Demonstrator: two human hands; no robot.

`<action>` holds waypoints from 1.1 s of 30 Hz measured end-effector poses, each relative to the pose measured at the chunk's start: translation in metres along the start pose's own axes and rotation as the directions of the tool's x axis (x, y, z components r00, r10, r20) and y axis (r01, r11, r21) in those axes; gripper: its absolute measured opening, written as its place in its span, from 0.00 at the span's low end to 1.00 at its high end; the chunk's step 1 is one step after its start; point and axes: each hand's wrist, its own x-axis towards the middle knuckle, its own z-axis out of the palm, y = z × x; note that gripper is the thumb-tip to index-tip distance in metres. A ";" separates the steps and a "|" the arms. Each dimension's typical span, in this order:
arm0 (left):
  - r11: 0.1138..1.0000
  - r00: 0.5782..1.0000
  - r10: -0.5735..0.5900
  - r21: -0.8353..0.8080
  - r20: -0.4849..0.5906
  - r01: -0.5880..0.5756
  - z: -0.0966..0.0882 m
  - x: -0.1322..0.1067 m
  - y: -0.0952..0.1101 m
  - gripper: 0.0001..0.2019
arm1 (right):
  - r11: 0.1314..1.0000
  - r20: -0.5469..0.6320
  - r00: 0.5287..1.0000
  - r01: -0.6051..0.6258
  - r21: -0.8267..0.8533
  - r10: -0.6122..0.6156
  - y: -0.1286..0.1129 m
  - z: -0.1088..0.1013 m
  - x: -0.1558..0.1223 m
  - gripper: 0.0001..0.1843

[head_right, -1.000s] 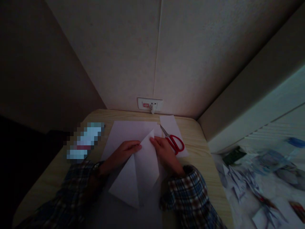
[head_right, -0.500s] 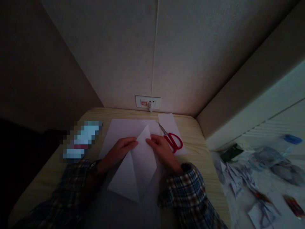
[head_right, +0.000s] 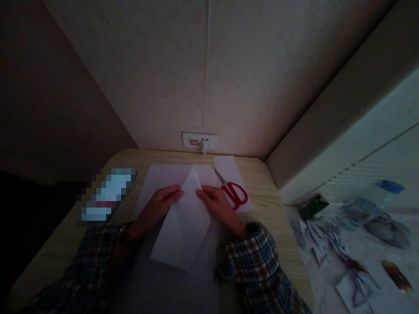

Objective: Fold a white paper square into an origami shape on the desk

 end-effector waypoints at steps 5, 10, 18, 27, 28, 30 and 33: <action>1.000 0.997 0.027 0.006 -0.079 -0.026 -0.001 -0.002 0.006 0.13 | 0.998 -0.038 0.999 0.008 -0.064 -0.010 -0.002 0.000 -0.002 0.24; 0.995 0.993 -0.003 -0.099 -0.122 -0.009 -0.004 0.000 0.004 0.13 | 0.996 -0.010 0.997 0.070 -0.063 -0.071 -0.004 0.000 -0.001 0.21; 0.989 0.975 -0.015 -0.146 -0.222 -0.018 -0.006 0.000 0.005 0.12 | 0.992 -0.057 0.995 0.077 -0.102 -0.083 0.001 0.001 0.001 0.21; 0.987 0.940 -0.007 -0.155 -0.341 -0.049 -0.009 0.000 0.005 0.11 | 0.991 -0.056 0.994 0.089 -0.096 -0.095 0.002 0.000 0.000 0.22; 0.986 0.934 -0.011 -0.157 -0.356 -0.048 -0.010 0.000 0.005 0.11 | 0.992 -0.046 0.993 0.101 -0.077 -0.105 0.003 0.000 0.001 0.21; 0.984 0.929 -0.016 -0.169 -0.369 -0.050 -0.011 0.000 0.004 0.11 | 0.992 -0.044 0.994 0.100 -0.077 -0.104 0.003 0.000 0.001 0.22; 0.975 0.931 0.005 -0.205 -0.365 -0.085 -0.012 0.000 0.003 0.11 | 0.995 -0.057 0.997 0.056 -0.079 -0.061 0.005 -0.002 0.001 0.24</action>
